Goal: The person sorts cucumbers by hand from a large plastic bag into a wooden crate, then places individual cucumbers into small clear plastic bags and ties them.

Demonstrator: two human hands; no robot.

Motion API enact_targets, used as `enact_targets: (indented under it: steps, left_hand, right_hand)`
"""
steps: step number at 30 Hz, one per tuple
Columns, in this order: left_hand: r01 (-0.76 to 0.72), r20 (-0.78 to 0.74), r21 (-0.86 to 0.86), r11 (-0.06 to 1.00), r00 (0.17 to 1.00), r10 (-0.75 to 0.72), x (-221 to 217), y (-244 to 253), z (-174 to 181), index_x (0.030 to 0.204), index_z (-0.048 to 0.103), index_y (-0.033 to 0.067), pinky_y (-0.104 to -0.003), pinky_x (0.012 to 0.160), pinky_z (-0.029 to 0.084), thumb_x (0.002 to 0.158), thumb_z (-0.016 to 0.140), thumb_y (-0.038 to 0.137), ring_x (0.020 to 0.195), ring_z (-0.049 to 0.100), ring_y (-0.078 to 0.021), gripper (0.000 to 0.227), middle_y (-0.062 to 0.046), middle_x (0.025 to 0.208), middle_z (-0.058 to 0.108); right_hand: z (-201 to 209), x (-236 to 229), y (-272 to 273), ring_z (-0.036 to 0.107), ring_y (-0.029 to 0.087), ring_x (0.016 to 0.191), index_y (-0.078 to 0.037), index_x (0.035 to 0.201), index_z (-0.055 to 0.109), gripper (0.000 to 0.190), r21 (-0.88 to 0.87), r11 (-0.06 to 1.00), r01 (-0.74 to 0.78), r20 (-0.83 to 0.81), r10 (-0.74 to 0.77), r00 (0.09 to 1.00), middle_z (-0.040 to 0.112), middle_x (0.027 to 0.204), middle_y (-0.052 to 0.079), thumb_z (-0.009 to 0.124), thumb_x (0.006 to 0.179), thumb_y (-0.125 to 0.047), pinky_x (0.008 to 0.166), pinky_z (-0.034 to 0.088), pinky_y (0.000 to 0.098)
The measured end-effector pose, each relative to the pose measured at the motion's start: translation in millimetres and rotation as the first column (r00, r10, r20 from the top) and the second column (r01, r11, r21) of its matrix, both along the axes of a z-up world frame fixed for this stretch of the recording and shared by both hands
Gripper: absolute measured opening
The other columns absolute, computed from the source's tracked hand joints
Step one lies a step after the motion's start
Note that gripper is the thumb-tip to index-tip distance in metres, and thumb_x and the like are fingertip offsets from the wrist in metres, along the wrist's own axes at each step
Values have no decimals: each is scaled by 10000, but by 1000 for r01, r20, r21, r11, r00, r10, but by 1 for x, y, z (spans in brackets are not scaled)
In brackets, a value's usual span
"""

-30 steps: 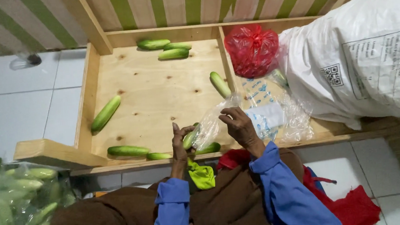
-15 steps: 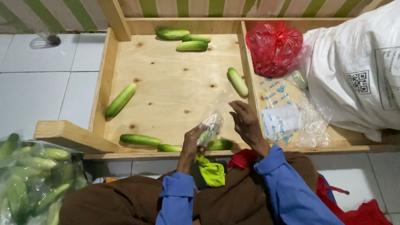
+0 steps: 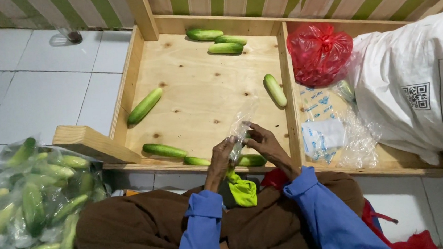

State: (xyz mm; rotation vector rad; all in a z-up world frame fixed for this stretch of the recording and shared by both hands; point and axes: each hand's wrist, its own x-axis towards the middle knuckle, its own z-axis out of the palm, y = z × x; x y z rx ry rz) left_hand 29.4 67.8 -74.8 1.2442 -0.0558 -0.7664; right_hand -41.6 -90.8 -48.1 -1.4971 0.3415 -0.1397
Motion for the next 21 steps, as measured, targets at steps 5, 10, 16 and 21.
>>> enact_targets:
  steps: [5,10,16,21]
  left_hand:
    - [-21,-45,-45,999,999,19,-5,4,8,1008,761,126,-223,309,398,963,702,463,377,569,-161,345,-145,554,618]
    - [-58,-103,-48,997,993,53,-9,6,29,1010,749,115,-236,335,464,961,676,525,467,641,-187,419,-162,663,675]
    - [-345,-91,-4,939,935,343,15,8,-13,1505,465,-50,-601,1126,380,1011,552,605,1386,458,-383,825,-289,1492,463]
    - [-613,-59,-1,790,789,612,38,13,-27,1026,724,75,-248,675,618,932,762,180,680,722,-194,146,-165,798,720]
  right_hand:
    - [7,-3,0,704,204,891,-65,1415,600,588,-1,1000,28,-34,-28,999,733,1013,131,821,872,-109,827,619,368]
    - [2,-1,1,707,218,856,1,1296,698,472,-32,995,99,-42,-100,994,757,980,171,843,856,-88,810,633,397]
    - [17,-6,8,713,310,1068,-13,1326,692,534,-113,975,193,6,-194,981,709,1077,204,870,828,-90,976,582,490]
    - [33,-8,22,723,276,950,8,1269,690,391,78,981,179,26,-182,983,695,1074,186,779,890,-22,844,642,451]
